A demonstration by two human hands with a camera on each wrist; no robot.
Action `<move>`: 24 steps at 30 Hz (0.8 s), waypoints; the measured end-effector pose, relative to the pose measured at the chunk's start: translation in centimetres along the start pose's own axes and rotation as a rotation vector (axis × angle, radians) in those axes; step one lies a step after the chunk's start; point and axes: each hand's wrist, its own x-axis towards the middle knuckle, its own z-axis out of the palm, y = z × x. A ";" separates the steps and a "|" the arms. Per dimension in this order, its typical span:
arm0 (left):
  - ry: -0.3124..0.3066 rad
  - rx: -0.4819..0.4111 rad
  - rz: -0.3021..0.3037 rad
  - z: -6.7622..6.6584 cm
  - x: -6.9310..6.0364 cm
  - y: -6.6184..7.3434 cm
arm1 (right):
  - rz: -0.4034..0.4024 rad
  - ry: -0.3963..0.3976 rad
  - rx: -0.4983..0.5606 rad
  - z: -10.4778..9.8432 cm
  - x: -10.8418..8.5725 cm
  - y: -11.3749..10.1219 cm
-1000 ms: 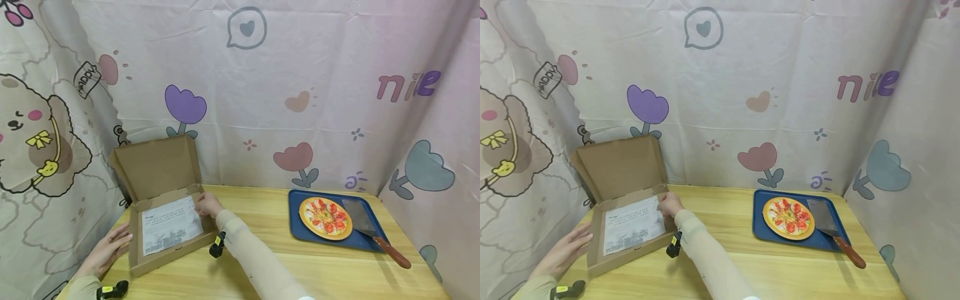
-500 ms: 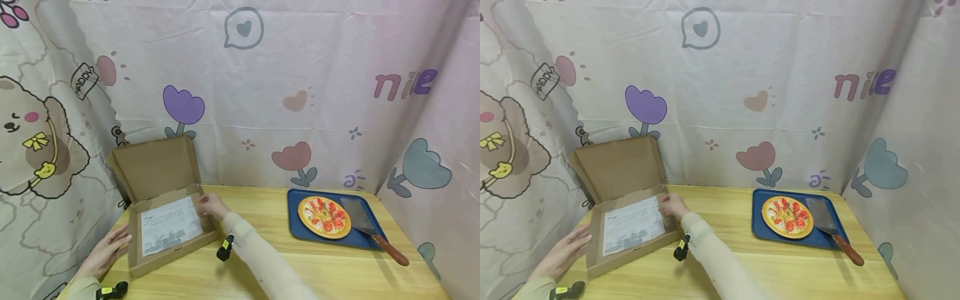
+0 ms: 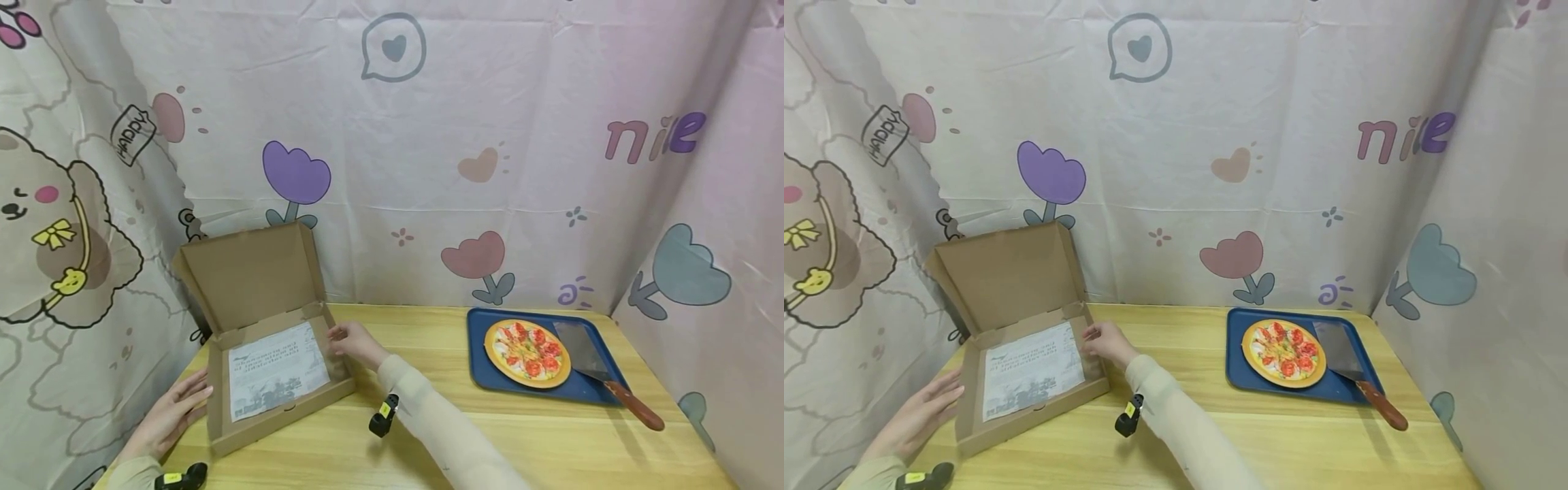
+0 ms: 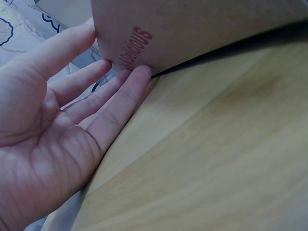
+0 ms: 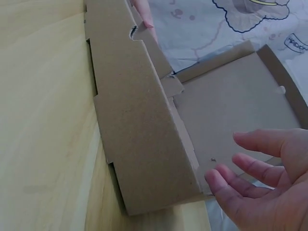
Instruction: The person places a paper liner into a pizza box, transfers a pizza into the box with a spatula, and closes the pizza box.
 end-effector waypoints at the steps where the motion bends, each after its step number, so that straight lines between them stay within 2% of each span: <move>1: 0.001 0.000 -0.002 0.0 0.0 0.0 | -0.009 -0.004 -0.008 -0.1 -0.1 0.1; 15: -0.029 0.022 -0.015 -0.4 0.3 -0.2 | -0.049 -0.029 0.048 -2.3 -2.6 1.0; 19: -0.031 0.018 0.014 -0.6 0.5 -0.3 | -0.057 -0.015 0.065 -3.3 -3.4 1.0; 24: -0.074 -0.037 0.045 -1.1 0.1 -0.3 | -0.069 -0.014 0.091 -4.7 -4.3 1.2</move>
